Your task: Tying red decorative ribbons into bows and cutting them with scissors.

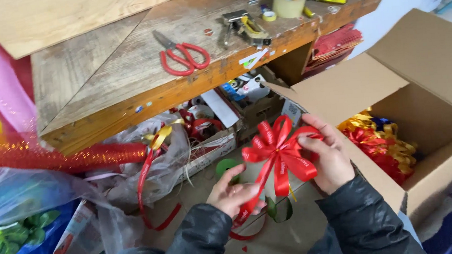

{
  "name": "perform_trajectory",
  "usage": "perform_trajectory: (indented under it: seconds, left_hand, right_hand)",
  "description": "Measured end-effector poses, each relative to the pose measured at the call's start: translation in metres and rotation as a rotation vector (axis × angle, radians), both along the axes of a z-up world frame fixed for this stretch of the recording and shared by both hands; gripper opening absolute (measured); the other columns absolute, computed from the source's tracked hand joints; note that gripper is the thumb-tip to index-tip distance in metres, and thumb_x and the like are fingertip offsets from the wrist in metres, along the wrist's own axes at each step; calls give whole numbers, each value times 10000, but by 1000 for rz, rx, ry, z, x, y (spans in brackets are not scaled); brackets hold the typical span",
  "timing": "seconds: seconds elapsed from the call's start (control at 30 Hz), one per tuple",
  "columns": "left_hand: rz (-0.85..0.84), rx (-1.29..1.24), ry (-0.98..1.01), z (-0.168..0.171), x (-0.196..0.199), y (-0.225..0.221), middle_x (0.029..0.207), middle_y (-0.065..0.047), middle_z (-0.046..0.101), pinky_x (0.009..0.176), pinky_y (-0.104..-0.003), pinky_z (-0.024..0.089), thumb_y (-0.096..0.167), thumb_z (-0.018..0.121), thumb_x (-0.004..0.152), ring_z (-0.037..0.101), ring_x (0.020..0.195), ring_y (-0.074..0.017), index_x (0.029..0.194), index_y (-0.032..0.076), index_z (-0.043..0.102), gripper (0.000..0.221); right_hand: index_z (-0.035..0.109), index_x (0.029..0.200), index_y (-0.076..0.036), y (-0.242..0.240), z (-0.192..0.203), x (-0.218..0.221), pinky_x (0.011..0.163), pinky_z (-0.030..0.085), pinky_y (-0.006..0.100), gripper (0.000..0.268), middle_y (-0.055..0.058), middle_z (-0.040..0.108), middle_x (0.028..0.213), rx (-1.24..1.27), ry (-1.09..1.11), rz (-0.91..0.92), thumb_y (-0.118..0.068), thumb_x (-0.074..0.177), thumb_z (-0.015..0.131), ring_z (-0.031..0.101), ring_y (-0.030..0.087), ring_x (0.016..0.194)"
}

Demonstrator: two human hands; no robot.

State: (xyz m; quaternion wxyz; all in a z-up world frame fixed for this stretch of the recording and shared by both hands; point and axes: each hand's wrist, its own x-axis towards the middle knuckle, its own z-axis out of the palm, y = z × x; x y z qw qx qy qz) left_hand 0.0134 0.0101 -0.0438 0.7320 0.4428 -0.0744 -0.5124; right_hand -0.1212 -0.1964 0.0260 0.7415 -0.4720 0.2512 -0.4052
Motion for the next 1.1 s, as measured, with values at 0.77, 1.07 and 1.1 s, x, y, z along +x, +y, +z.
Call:
perform_trajectory:
  seconds: [0.77, 1.07, 1.1]
  left_hand:
    - [11, -29, -88, 31, 32, 25, 1362, -388, 690, 913, -643, 640, -122, 634, 851, 720, 1116, -579, 1455, -61, 595, 608]
    - [142, 102, -81, 105, 39, 26, 1358, -331, 688, 895, -632, 617, -160, 622, 839, 709, 1071, -562, 1409, -89, 644, 575]
    - [163, 98, -86, 98, 45, 23, 1358, -331, 688, 895, -632, 617, -160, 622, 839, 709, 1071, -562, 1409, -89, 644, 575]
  right_hand:
    - [787, 1189, -38, -79, 29, -141, 990, 526, 389, 235, 146, 779, 1173, -673, 996, -389, -124, 985, 706, 697, 254, 1083]
    - [852, 1067, -183, -68, 36, -95, 907, 526, 267, 183, -48, 828, 1036, -730, 1041, -269, -246, 953, 723, 704, 131, 887]
    - [852, 1067, -183, -63, 41, -75, 907, 526, 267, 183, -48, 828, 1036, -742, 1026, -256, -246, 953, 723, 704, 131, 887]
